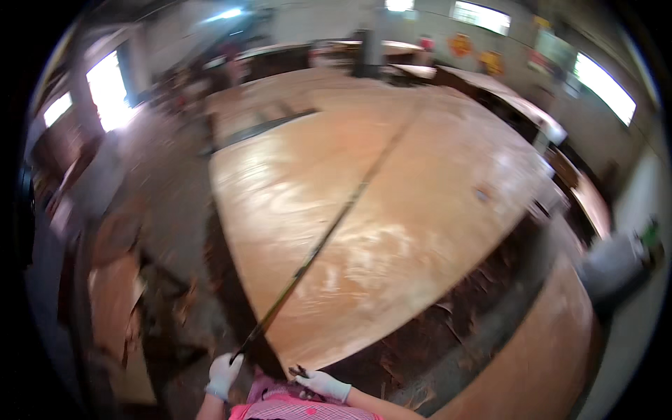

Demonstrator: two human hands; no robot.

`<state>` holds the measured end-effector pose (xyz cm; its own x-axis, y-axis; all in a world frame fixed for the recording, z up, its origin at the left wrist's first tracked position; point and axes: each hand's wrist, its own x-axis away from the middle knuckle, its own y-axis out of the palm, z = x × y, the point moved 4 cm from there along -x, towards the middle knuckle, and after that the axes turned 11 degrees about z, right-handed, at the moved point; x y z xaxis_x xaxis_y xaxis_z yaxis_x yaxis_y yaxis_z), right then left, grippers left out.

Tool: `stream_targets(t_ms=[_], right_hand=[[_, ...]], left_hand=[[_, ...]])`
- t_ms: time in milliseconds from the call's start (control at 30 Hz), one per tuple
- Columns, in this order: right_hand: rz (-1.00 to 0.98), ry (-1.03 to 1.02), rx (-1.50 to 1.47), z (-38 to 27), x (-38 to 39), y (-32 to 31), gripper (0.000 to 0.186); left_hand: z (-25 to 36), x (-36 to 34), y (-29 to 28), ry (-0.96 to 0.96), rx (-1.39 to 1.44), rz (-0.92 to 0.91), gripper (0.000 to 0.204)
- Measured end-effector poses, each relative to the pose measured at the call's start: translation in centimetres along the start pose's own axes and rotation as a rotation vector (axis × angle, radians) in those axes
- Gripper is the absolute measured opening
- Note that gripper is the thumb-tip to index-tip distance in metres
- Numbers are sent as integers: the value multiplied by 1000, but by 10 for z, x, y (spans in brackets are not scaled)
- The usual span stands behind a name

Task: The person measures, marks, and cuts thin wood veneer sheets on a large workshop table using a measuring tape and a hand cutter, then moves the sheets to a different stack.

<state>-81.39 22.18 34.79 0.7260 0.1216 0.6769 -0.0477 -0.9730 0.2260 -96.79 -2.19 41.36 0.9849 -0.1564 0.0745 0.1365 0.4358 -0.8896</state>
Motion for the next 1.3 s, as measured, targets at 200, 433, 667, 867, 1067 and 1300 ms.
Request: stream_targets(t_ms=[200,433,667,867,1067,1300], right_hand=[[7,116,-88,-6,28,10,39],[183,45,119,-25,10,46,29],[3,87,276,-91,-42,187,36],[58,123,300,-103,-78,234,29],[132,117,285,-110,-92,245,39],[201,128,180,-112,-100,262,39]], left_hand=[[-9,-2,-7,-50,186,67,46],[-163,-9,-65,-243,252,546,34],[-376,-54,-157,-685,-104,857,44],[-467,-114,-202,-696,-345,754,61],[-488,-156,-212,-659,-314,573,72],[-536,-165,-210,-729,-99,267,57]])
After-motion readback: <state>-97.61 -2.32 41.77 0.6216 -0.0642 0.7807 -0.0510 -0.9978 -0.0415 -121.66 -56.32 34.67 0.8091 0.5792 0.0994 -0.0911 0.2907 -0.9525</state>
